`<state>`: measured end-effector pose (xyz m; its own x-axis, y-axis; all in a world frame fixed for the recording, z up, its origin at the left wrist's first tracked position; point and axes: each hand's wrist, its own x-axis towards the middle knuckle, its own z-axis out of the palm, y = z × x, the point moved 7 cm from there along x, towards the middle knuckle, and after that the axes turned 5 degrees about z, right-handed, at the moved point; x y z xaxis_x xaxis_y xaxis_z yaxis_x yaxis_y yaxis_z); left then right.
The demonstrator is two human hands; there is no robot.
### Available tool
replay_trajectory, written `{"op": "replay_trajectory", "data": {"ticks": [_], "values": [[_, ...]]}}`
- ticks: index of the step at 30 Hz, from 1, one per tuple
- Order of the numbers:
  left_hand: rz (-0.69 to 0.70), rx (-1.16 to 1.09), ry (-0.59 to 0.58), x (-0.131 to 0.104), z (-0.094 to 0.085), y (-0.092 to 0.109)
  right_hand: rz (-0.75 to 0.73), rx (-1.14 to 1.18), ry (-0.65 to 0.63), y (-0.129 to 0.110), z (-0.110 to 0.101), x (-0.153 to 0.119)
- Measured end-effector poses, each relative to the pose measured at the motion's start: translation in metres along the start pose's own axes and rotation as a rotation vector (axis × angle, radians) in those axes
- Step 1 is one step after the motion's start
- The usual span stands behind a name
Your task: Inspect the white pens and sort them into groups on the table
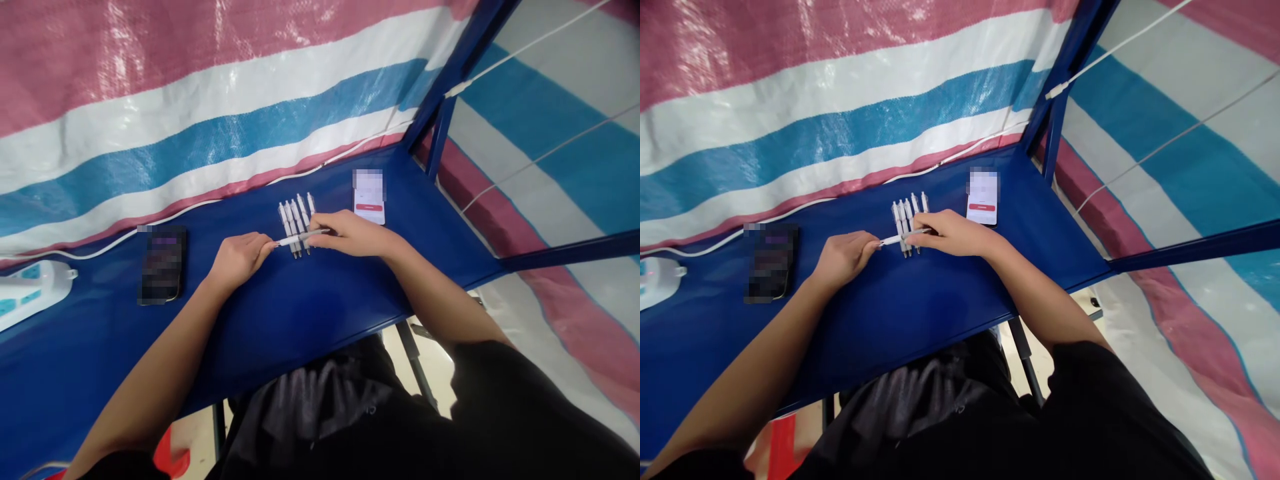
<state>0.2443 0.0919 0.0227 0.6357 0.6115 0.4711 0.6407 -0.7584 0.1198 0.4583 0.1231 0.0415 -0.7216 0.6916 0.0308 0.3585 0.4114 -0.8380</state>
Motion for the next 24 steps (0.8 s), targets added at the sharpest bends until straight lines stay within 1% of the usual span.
{"op": "replay_trajectory", "data": {"ticks": [2,4,6,8,10,14,16,18,21,22,24], "values": [[-0.064,0.016,0.006,-0.001,0.003,-0.008,0.039,-0.006,0.039,0.005,-0.002,0.001],[-0.113,0.018,0.012,-0.002,0.005,-0.013,0.041,-0.030,0.093,0.009,-0.004,0.002],[-0.146,0.011,0.013,-0.004,0.007,-0.016,0.043,-0.030,0.149,0.013,-0.007,0.003],[-0.168,-0.003,0.006,-0.005,0.008,-0.018,0.088,0.000,0.167,0.019,-0.008,0.004],[-0.182,-0.012,0.001,-0.005,0.009,-0.019,0.119,0.003,0.167,0.021,-0.009,0.004],[-0.191,-0.025,-0.008,-0.005,0.012,-0.019,0.087,0.025,0.206,0.017,-0.012,0.003],[-0.202,-0.035,-0.016,-0.005,0.013,-0.020,0.126,0.054,0.202,0.020,-0.012,0.003],[-0.216,-0.045,-0.019,-0.005,0.013,-0.022,0.132,0.069,0.210,0.023,-0.012,0.004],[-0.241,-0.061,-0.005,-0.005,0.011,-0.024,0.064,0.124,0.291,0.023,-0.017,0.004],[-0.246,-0.065,0.001,-0.005,0.011,-0.025,0.058,0.149,0.314,0.023,-0.017,0.004],[-0.247,-0.068,0.006,-0.005,0.010,-0.025,0.093,0.165,0.327,0.025,-0.016,0.005]]}}
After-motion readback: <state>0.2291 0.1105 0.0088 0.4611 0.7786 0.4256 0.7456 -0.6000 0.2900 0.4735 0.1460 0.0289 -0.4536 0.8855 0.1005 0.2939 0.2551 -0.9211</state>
